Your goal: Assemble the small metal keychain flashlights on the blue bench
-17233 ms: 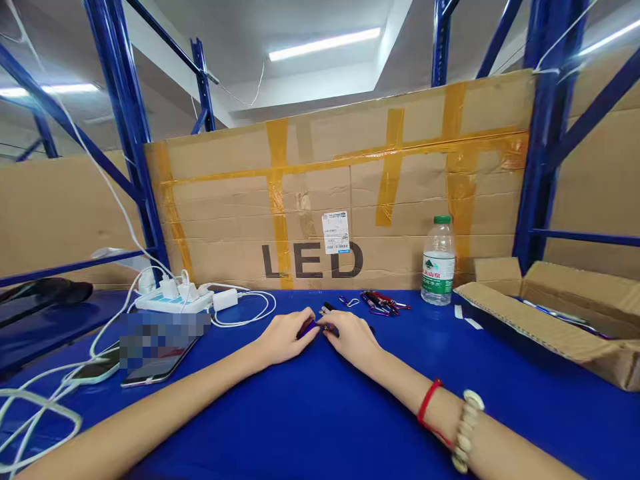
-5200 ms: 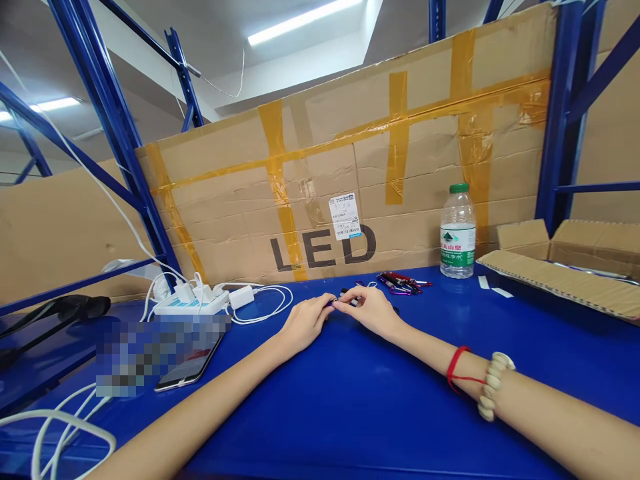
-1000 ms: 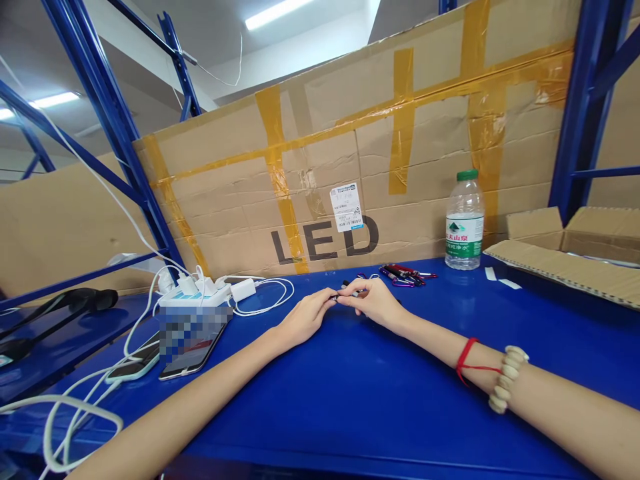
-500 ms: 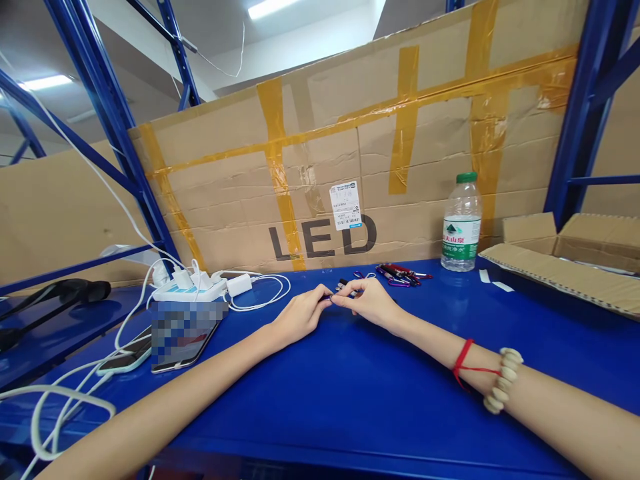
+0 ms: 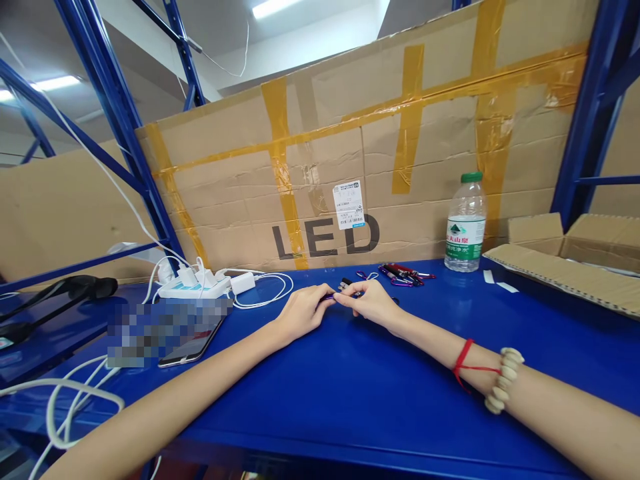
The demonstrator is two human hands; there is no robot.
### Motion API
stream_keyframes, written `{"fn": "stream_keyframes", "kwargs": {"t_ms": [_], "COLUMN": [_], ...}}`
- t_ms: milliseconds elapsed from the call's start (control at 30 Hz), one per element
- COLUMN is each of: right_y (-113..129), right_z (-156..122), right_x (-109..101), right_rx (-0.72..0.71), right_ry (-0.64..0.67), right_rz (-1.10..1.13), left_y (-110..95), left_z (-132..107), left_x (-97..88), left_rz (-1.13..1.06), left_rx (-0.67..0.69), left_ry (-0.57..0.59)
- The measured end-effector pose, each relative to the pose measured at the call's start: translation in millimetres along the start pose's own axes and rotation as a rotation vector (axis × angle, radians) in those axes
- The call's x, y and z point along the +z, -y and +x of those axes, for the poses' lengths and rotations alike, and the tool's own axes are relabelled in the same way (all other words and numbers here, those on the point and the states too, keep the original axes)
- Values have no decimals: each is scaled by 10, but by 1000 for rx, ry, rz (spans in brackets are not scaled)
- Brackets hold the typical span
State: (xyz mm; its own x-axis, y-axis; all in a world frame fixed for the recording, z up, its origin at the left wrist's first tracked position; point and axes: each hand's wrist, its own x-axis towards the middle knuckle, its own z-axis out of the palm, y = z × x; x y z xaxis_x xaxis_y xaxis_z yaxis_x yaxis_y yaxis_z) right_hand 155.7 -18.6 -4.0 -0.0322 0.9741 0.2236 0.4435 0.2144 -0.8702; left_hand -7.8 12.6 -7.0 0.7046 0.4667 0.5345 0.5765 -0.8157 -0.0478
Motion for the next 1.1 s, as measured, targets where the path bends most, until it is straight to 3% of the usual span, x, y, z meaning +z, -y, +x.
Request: {"fn": "stream_keyframes", "kwargs": {"t_ms": [233, 400, 867, 1100], "right_y": [-22, -59, -121, -27], "right_z": [28, 48, 69, 27], "right_x": [12, 13, 8, 42], "right_rx": [10, -38, 19, 20], "right_ry": [-9, 8, 39, 7], "right_rz": [-62, -58, 129, 96], "left_y": [-21, -17, -38, -16], "left_z": [8, 5, 4, 8], "left_x": [-17, -12, -17, 33], "left_rz": [-22, -32, 33, -34], "left_rx": [-56, -71, -100, -148], "left_ry": [73, 67, 35, 44]}}
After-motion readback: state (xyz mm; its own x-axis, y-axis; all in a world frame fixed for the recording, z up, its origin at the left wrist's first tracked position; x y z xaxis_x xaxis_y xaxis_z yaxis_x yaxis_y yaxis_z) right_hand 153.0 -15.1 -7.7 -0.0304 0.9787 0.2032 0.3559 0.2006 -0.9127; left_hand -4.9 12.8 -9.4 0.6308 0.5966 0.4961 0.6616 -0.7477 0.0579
